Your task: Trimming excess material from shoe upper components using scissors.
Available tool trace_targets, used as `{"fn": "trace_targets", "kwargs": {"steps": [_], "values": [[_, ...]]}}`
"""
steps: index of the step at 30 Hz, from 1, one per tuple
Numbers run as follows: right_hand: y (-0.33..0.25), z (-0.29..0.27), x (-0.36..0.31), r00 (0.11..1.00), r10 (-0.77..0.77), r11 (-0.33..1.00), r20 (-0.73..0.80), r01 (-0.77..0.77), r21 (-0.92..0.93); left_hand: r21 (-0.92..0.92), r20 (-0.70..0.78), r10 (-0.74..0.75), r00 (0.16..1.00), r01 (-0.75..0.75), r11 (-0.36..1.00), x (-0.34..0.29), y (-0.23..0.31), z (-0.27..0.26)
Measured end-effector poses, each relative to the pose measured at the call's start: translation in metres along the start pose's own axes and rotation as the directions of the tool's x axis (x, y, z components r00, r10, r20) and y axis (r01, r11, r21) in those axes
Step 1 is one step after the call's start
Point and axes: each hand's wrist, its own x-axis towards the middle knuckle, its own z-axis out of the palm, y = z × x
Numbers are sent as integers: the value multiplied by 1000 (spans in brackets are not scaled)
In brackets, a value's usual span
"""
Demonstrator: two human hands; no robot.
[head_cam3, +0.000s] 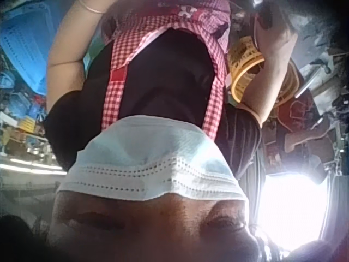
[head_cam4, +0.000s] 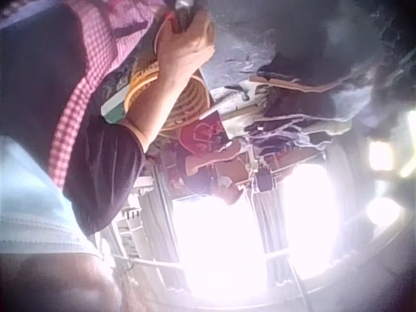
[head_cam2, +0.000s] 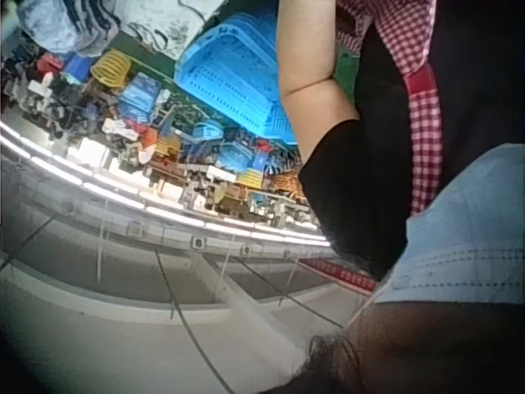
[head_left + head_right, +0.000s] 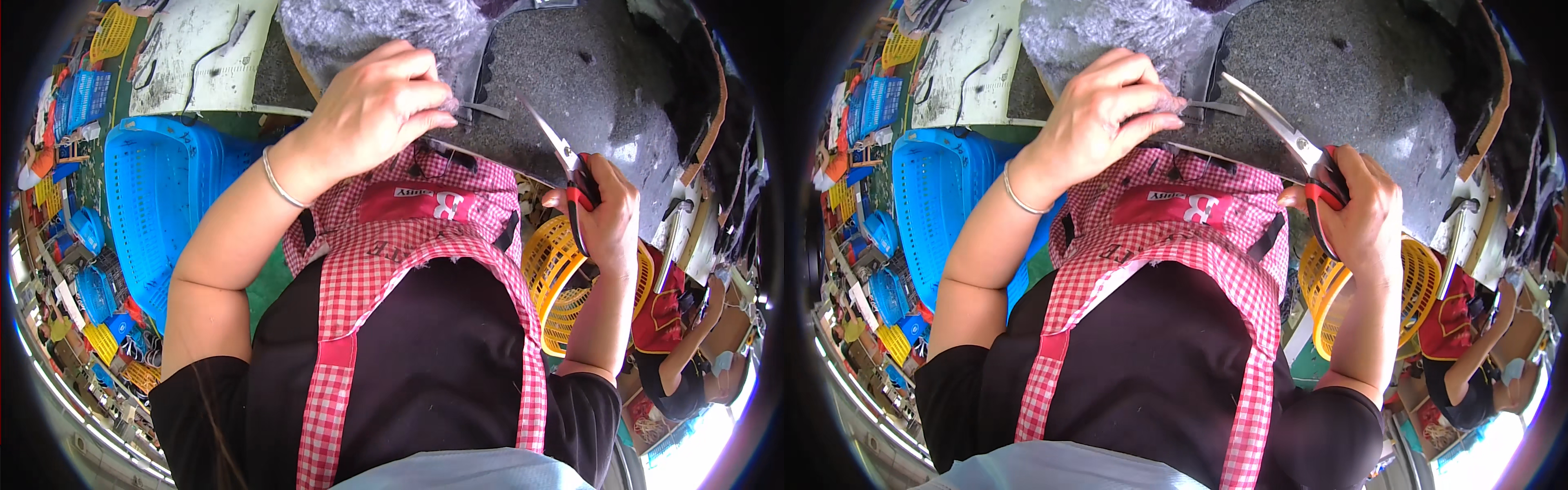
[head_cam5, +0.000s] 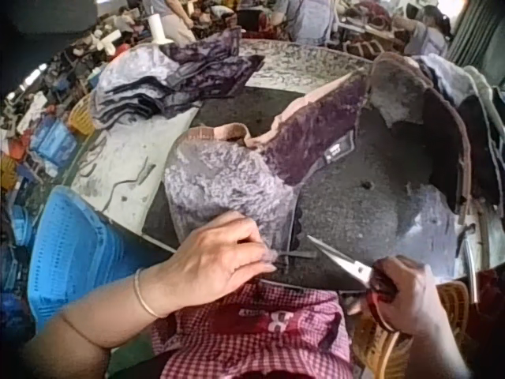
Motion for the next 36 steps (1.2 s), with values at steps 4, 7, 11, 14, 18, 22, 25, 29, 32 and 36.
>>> {"fn": "trace_targets", "kwargs": {"steps": [4,7,11,14,18,22,25,29,32,36], "values": [[-4,-6,3,995,-35,992,93,46,-118,82,93,46,995,-54,995,14,5,-7],[0,-6,4,994,-80,985,76,91,-146,170,129,127,984,-148,974,19,5,-6],[-5,-9,6,991,-63,979,121,85,-184,126,234,290,928,-325,937,26,-4,-13],[-7,-7,5,986,-75,977,146,102,-187,198,317,353,880,-425,883,31,-3,-17],[-14,-7,5,982,-65,977,177,99,-191,223,349,377,858,-467,856,34,-4,-13],[-17,-2,4,986,-91,969,141,120,-215,220,309,328,893,-402,889,32,-5,-9],[-16,-1,7,987,-84,969,138,113,-218,173,253,328,910,-376,910,29,-10,-8],[-19,-2,9,986,-74,973,151,105,-206,180,267,296,917,-350,919,30,-8,-9],[-21,1,14,986,-79,979,146,104,-173,157,246,294,924,-338,928,30,-10,-8],[-21,-1,26,977,-138,968,163,168,-188,119,236,287,928,-321,939,30,-12,-9]]}}
